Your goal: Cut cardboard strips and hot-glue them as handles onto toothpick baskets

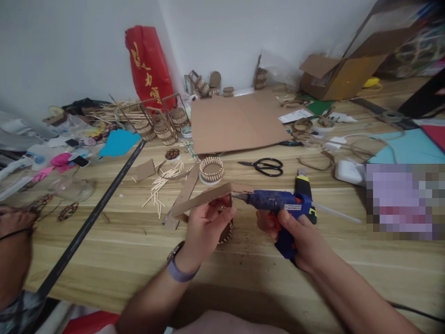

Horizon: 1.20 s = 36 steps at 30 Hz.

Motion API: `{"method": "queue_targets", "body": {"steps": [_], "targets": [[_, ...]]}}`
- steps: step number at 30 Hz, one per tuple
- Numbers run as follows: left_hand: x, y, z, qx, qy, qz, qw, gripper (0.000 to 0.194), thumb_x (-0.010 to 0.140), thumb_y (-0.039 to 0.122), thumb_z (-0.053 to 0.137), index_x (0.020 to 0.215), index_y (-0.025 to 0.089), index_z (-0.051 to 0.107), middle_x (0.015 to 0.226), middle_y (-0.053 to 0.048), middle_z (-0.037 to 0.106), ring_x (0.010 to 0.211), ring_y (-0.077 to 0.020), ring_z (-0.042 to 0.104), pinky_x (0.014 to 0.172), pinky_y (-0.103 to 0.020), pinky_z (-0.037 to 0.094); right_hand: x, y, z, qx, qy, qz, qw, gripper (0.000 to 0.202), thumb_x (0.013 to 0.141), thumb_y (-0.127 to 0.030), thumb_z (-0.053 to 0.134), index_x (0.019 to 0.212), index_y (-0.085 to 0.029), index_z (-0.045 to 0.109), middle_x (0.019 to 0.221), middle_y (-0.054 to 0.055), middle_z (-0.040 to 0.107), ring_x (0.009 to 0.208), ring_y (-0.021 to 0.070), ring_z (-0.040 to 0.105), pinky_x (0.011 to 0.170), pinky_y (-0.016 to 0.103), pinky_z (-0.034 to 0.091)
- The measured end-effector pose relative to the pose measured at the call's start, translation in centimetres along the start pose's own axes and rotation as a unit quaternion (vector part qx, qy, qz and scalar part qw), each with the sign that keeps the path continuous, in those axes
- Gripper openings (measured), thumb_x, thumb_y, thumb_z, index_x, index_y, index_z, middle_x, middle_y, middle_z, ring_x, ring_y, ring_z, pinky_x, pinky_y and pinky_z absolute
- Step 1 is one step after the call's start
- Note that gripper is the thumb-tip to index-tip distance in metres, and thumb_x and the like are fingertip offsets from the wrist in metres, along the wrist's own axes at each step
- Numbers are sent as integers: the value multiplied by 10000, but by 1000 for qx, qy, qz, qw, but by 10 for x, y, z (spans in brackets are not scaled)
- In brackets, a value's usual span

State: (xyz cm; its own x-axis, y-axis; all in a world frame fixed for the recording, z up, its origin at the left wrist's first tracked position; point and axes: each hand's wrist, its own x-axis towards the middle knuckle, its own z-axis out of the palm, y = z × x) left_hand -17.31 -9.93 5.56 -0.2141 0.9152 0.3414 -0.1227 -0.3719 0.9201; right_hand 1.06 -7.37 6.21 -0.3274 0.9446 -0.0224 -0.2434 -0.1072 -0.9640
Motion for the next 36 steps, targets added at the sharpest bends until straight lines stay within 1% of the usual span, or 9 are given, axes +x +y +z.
{"method": "queue_targets", "body": {"steps": [4, 9, 14, 17, 22, 27, 32, 36], "targets": [[-1, 1, 0, 4, 9, -6, 1000, 180, 798, 256, 833, 957, 237, 750, 895, 3, 751, 843, -155, 699, 774, -268, 575, -1, 3, -3, 20, -1, 28, 999, 605, 644, -794, 771, 653, -215, 596, 565, -19, 478, 508, 123, 410, 458, 281, 321], [0, 1, 0, 8, 13, 3, 1000, 189, 792, 281, 846, 954, 242, 755, 887, 0, 754, 832, -154, 703, 758, -267, 586, -2, 4, -4, 4, 15, 26, 1000, 629, 625, -820, 759, 603, -228, 549, 556, -18, 465, 517, 131, 408, 460, 284, 346], [2, 4, 1, -5, 0, 19, 1000, 207, 806, 229, 830, 1002, 245, 767, 886, 6, 754, 817, -135, 700, 736, -232, 573, -2, 4, -4, 7, 7, 32, 999, 640, 621, -818, 763, 574, -227, 520, 551, -21, 442, 529, 130, 409, 467, 271, 349], [2, 6, 1, -3, -1, 22, 1000, 190, 807, 209, 819, 988, 237, 768, 884, 6, 753, 807, -131, 696, 723, -226, 567, -2, 4, -5, 4, 9, 43, 999, 647, 606, -830, 762, 582, -229, 526, 563, -18, 445, 529, 130, 399, 455, 269, 333], [4, 8, 2, 8, 8, 28, 1000, 223, 784, 216, 838, 995, 234, 765, 851, 6, 750, 793, -137, 697, 725, -241, 576, -2, 6, -6, -4, 6, 44, 999, 647, 618, -828, 757, 587, -230, 511, 570, -13, 448, 537, 134, 402, 463, 272, 323], [4, 9, 3, 6, 28, 50, 998, 246, 770, 222, 862, 988, 257, 754, 845, 22, 755, 782, -128, 704, 710, -235, 584, -3, 10, -7, -6, 13, 54, 998, 636, 611, -832, 756, 614, -236, 534, 548, -14, 453, 541, 142, 404, 477, 281, 311], [3, 8, 3, -4, 41, 40, 998, 265, 756, 256, 881, 986, 254, 749, 843, 19, 749, 787, -137, 702, 713, -253, 588, -3, 16, -10, -15, 10, 65, 998, 620, 646, -816, 748, 617, -236, 532, 549, -7, 484, 526, 133, 386, 476, 287, 273], [2, 7, 1, -18, 42, 32, 998, 270, 757, 255, 885, 991, 256, 750, 850, 21, 746, 796, -133, 696, 719, -248, 583, -2, 18, -10, -15, 7, 63, 998, 628, 631, -812, 762, 605, -231, 525, 532, -20, 457, 517, 126, 384, 488, 288, 280]]}}
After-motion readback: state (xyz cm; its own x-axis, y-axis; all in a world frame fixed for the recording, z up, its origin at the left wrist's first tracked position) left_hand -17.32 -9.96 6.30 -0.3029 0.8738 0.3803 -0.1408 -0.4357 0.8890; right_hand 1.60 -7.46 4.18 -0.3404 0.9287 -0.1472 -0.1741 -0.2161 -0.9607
